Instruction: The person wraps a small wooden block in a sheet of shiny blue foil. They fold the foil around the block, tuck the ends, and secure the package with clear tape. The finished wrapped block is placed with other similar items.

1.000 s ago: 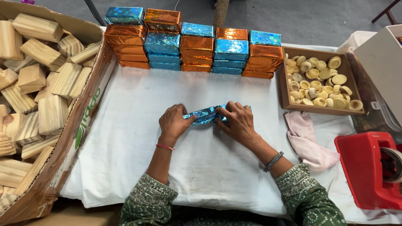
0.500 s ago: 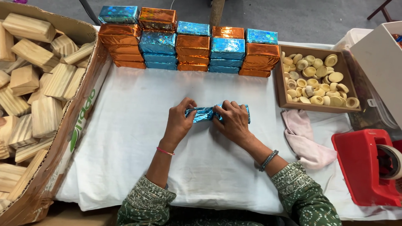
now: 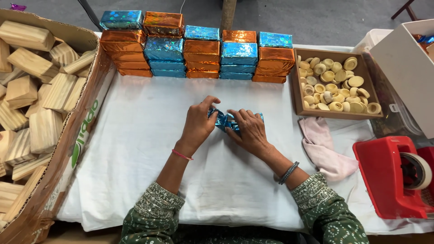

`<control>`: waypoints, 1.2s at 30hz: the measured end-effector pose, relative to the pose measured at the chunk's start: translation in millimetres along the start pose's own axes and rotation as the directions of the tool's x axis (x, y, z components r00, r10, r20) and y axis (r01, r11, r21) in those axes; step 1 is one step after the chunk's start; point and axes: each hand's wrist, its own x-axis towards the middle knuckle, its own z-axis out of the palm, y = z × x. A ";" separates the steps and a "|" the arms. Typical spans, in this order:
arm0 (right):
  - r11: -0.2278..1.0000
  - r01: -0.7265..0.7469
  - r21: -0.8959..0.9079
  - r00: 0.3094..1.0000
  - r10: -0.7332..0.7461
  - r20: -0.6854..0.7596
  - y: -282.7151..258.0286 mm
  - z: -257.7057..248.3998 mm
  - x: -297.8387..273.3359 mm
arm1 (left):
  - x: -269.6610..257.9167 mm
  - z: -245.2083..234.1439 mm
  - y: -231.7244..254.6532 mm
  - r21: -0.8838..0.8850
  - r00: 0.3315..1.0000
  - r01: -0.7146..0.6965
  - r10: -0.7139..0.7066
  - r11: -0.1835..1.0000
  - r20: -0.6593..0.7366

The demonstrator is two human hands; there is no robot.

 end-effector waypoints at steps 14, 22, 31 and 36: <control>0.997 0.073 0.033 0.997 -0.074 0.015 14.0 0.0 -3.0 | 6.9 8.1 4.3 -0.041 0.993 0.110 -0.112 0.993 -0.037; 0.948 -0.028 0.318 0.997 0.005 0.073 11.5 -21.7 5.5 | 29.0 43.1 9.9 0.184 1.000 0.028 -0.026 0.983 -0.016; 0.911 -0.244 0.333 0.965 0.261 -0.006 35.6 29.6 -8.0 | 34.9 78.6 13.6 0.243 0.993 -0.047 0.020 0.969 0.113; 0.884 -0.236 0.403 0.956 0.285 -0.065 15.2 2.6 1.4 | 17.9 43.2 4.1 -0.162 0.970 0.239 -0.227 0.957 0.092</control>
